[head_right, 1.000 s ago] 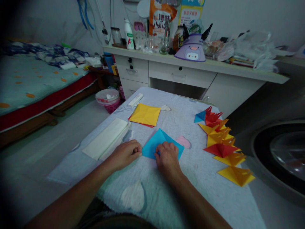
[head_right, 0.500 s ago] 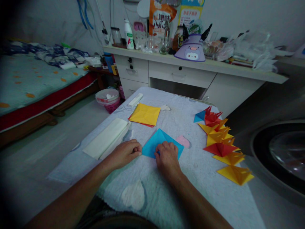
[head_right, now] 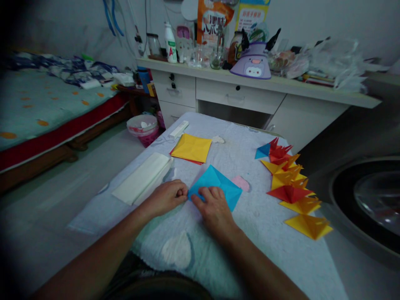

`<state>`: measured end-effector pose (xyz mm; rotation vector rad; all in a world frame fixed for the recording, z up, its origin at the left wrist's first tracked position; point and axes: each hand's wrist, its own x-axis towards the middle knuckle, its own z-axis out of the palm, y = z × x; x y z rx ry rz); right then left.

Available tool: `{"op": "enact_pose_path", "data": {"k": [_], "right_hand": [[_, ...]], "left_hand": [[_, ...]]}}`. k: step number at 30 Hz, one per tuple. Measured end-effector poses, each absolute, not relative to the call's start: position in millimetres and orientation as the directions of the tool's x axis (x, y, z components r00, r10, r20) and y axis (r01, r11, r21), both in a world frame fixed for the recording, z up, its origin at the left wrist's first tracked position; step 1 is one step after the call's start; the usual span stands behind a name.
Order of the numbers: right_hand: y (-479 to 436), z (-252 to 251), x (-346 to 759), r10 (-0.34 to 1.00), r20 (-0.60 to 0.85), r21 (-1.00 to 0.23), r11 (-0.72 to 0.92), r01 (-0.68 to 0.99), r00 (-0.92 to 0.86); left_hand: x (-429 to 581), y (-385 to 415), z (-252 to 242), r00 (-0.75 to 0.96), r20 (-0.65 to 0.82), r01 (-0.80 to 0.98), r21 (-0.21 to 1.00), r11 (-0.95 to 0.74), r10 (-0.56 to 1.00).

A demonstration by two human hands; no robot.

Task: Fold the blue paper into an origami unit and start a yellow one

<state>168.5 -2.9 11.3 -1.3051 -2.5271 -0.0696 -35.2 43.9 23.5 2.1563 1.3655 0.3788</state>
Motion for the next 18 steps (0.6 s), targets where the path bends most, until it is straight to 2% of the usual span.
{"op": "enact_pose_path", "data": {"k": [3, 10, 18], "right_hand": [[-5.5, 8.3, 167.4, 0.734, 0.237, -0.117, 0.672, 0.732, -0.636], [-10.2, 14.5, 162.8, 0.776, 0.161, -0.152, 0.630, 0.762, -0.610], [-12.8, 15.6, 162.0, 0.793, 0.153, -0.166, 0.609, 0.776, -0.590]], "left_hand": [[-34.2, 44.1, 25.5, 0.442, -0.068, 0.746, 0.581, -0.325, 0.894], [-34.0, 44.6, 25.9, 0.452, -0.035, 0.734, 0.582, -0.350, 0.891], [-37.8, 44.8, 25.7, 0.465, -0.003, 0.697, 0.618, -0.363, 0.885]]}}
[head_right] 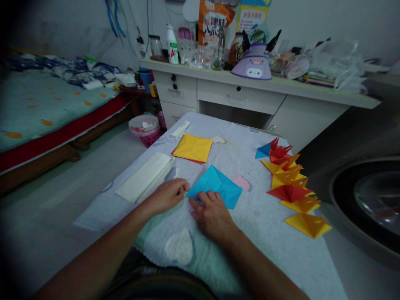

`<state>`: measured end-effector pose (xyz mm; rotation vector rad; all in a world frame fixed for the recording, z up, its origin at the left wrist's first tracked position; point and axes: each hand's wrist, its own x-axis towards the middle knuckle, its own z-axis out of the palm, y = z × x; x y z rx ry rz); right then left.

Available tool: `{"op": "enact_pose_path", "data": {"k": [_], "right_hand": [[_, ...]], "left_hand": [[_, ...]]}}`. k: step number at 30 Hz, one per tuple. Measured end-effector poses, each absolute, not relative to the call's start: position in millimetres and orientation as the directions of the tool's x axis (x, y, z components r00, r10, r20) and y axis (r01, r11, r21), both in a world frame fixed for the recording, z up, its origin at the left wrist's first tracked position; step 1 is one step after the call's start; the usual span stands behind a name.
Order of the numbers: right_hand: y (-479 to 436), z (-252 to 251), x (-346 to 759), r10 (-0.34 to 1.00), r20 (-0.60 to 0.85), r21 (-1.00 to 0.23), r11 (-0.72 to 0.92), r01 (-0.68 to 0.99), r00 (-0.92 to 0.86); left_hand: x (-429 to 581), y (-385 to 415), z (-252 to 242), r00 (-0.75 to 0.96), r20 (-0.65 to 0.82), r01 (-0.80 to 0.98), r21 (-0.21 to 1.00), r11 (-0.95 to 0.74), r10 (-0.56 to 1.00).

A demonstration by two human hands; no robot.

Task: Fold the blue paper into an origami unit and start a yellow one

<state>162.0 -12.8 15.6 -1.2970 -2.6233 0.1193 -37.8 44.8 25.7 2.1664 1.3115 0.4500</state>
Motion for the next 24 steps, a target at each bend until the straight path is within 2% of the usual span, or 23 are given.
{"op": "enact_pose_path", "data": {"k": [8, 16, 24], "right_hand": [[-14.1, 12.6, 163.1, 0.791, 0.167, -0.180, 0.612, 0.770, -0.589], [-15.2, 14.6, 163.8, 0.792, 0.158, -0.177, 0.610, 0.772, -0.589], [-15.2, 16.4, 163.3, 0.792, 0.156, -0.182, 0.611, 0.771, -0.591]], "left_hand": [[-43.2, 44.1, 18.1, 0.493, 0.037, 0.646, 0.654, -0.394, 0.869], [-44.5, 42.9, 16.7, 0.477, 0.083, 0.651, 0.635, -0.415, 0.875], [-40.2, 38.9, 20.3, 0.414, 0.086, 0.667, 0.649, -0.366, 0.906]]}}
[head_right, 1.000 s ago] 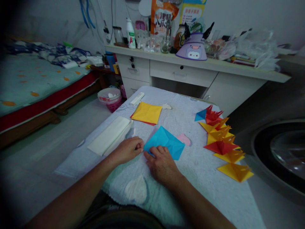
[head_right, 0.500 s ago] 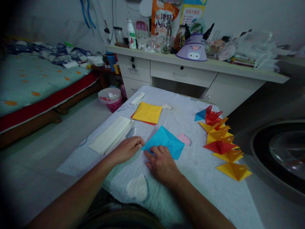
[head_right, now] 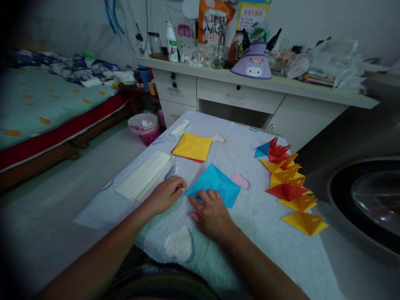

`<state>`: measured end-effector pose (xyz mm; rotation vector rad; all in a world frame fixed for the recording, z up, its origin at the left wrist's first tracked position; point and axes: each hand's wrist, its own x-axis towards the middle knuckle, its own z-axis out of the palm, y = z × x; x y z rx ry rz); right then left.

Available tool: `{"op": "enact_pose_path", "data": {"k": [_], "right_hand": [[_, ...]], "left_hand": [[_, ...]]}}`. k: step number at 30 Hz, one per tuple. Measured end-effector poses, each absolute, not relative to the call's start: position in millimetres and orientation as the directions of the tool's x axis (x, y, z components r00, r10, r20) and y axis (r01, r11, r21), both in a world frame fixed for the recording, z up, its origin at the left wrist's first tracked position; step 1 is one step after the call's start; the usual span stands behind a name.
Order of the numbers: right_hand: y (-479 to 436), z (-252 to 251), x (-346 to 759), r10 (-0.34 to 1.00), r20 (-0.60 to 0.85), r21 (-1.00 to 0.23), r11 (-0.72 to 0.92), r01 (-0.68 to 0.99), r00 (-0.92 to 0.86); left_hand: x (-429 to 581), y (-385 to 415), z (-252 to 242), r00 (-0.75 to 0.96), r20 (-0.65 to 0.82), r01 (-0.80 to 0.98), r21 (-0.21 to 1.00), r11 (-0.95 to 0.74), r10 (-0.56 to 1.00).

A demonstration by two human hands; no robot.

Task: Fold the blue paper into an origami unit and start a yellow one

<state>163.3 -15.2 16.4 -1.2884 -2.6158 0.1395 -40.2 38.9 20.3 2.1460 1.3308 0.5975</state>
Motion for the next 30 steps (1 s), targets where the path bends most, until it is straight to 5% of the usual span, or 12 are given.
{"op": "enact_pose_path", "data": {"k": [30], "right_hand": [[-19.3, 23.5, 160.3, 0.802, 0.070, -0.194, 0.594, 0.781, -0.593]], "left_hand": [[-41.7, 32.6, 9.3, 0.338, 0.180, 0.638, 0.678, -0.366, 0.924]]}}
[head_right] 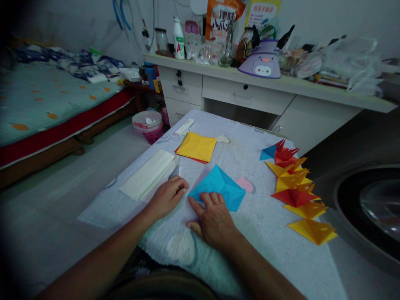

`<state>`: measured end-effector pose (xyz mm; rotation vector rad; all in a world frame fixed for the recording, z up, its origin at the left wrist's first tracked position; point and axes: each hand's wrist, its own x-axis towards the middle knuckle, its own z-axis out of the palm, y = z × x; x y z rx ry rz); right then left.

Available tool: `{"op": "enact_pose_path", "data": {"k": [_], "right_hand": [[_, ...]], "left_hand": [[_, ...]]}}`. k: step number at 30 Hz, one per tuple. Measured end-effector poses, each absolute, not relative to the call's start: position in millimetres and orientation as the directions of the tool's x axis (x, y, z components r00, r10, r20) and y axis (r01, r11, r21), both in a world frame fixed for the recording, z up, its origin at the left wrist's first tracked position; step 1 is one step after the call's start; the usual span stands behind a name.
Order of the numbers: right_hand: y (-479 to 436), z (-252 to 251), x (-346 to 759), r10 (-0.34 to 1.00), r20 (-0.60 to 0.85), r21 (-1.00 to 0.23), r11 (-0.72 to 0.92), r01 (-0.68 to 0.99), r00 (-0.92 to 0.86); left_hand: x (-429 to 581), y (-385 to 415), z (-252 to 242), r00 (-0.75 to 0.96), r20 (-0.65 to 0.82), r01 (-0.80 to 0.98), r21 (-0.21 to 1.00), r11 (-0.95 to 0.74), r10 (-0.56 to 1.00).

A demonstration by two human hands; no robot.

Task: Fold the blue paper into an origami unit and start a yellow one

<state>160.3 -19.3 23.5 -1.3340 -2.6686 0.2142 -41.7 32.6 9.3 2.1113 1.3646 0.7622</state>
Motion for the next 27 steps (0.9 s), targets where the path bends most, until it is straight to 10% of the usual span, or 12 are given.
{"op": "enact_pose_path", "data": {"k": [27], "right_hand": [[-15.6, 21.7, 161.2, 0.808, 0.114, -0.242, 0.587, 0.773, -0.578]], "left_hand": [[-38.5, 29.4, 11.5, 0.305, 0.214, 0.646, 0.670, -0.367, 0.928]]}}
